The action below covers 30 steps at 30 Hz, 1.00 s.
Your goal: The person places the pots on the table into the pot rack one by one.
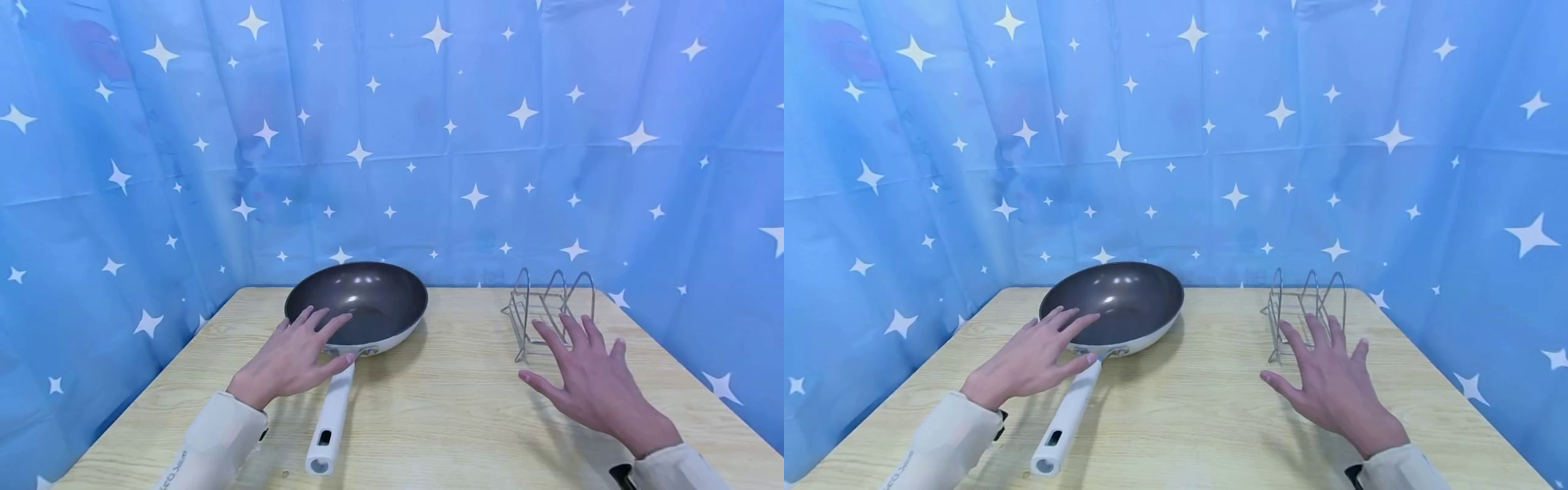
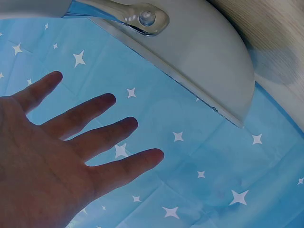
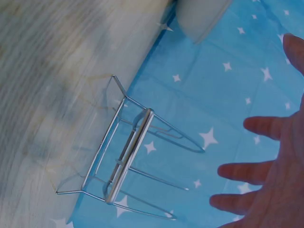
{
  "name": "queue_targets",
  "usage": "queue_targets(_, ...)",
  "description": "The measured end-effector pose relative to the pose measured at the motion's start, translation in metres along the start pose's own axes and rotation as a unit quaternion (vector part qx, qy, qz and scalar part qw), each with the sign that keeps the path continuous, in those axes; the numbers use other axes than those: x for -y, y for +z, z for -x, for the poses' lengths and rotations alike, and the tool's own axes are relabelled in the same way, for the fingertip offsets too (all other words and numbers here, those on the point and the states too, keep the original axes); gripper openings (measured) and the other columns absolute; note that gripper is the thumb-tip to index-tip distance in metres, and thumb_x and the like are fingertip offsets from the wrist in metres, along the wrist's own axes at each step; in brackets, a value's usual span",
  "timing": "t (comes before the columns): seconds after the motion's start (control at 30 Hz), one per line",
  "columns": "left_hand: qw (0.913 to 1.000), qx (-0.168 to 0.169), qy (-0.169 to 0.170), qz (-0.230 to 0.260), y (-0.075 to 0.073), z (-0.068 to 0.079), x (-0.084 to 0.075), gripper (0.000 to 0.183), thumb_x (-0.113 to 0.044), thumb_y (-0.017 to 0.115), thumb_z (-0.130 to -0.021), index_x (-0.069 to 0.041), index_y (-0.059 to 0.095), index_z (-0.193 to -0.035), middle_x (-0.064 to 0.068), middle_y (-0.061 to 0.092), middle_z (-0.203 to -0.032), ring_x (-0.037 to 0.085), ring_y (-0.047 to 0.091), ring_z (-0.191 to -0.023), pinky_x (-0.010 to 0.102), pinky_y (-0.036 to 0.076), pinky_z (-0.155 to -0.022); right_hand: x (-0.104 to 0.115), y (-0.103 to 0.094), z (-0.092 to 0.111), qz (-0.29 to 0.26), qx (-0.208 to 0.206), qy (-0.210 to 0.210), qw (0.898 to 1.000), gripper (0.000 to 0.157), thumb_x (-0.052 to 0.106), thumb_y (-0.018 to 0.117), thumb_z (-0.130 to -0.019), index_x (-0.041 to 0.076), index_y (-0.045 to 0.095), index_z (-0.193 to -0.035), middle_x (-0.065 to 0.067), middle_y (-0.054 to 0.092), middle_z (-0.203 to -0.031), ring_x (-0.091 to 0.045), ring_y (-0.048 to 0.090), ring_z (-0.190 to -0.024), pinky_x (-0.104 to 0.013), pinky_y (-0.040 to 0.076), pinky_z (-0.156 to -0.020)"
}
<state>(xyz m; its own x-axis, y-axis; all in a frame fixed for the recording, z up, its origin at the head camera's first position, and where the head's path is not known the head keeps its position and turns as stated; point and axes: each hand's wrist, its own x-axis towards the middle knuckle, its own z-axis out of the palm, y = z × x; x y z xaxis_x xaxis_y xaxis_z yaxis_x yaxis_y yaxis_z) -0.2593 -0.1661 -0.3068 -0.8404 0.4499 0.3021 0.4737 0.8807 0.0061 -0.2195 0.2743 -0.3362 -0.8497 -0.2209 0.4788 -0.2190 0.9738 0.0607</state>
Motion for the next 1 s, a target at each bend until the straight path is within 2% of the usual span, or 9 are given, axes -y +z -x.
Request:
queue_targets(0.17, 0.9999, 0.002, -0.002, 0.011, -0.002, 0.001, 0.001, 0.072, -0.072, 0.041, -0.096, -0.029, 0.041, -0.153, 0.015, 0.047, -0.154, 0.044, 0.039, -0.146, 0.074, 0.039, -0.108, 0.004, 0.002, 0.000, -0.019, -0.001, -0.001, 1.000, 0.081, 0.066, 0.061, -0.088, 0.018, 0.040, -0.151, -0.030, 0.038, -0.150, -0.059, 0.033, -0.136, -0.092, 0.027, -0.089)
queue_targets(0.27, 0.9996, -0.006, -0.004, 0.029, -0.003, 0.007, 0.002, 0.070, -0.069, 0.041, -0.097, -0.028, 0.041, -0.153, 0.015, 0.046, -0.155, 0.044, 0.039, -0.146, 0.074, 0.040, -0.107, 0.011, 0.002, 0.000, -0.032, 0.002, -0.007, 0.999, 0.082, 0.066, 0.062, -0.089, 0.018, 0.040, -0.152, -0.029, 0.038, -0.150, -0.058, 0.033, -0.138, -0.091, 0.027, -0.091)
queue_targets(0.57, 0.9937, -0.024, -0.029, 0.106, -0.001, 0.041, 0.002, 0.063, -0.055, 0.040, -0.104, -0.020, 0.036, -0.156, 0.017, 0.039, -0.158, 0.041, 0.045, -0.142, 0.063, 0.045, -0.108, 0.043, 0.000, -0.010, -0.066, -0.004, -0.062, 0.996, 0.078, 0.063, 0.064, -0.089, 0.022, 0.041, -0.152, -0.022, 0.043, -0.151, -0.053, 0.042, -0.136, -0.086, 0.036, -0.092)
queue_targets(0.83, 0.9858, -0.027, -0.052, 0.158, 0.001, 0.075, 0.001, 0.060, -0.047, 0.037, -0.107, -0.018, 0.027, -0.159, 0.008, 0.036, -0.162, 0.032, 0.046, -0.143, 0.056, 0.050, -0.106, 0.068, 0.009, -0.027, -0.105, 0.026, -0.076, 0.991, 0.075, 0.065, 0.056, -0.093, 0.023, 0.040, -0.153, -0.021, 0.041, -0.153, -0.049, 0.042, -0.140, -0.082, 0.038, -0.097)
queue_targets(1.0, 0.9767, -0.018, -0.082, 0.197, 0.001, 0.090, 0.003, 0.057, -0.045, 0.034, -0.109, -0.016, 0.029, -0.158, 0.006, 0.038, -0.161, 0.031, 0.043, -0.146, 0.057, 0.045, -0.111, 0.083, 0.018, -0.031, -0.117, 0.037, -0.088, 0.989, 0.074, 0.065, 0.057, -0.093, 0.022, 0.042, -0.152, -0.020, 0.043, -0.153, -0.049, 0.042, -0.140, -0.082, 0.037, -0.098)
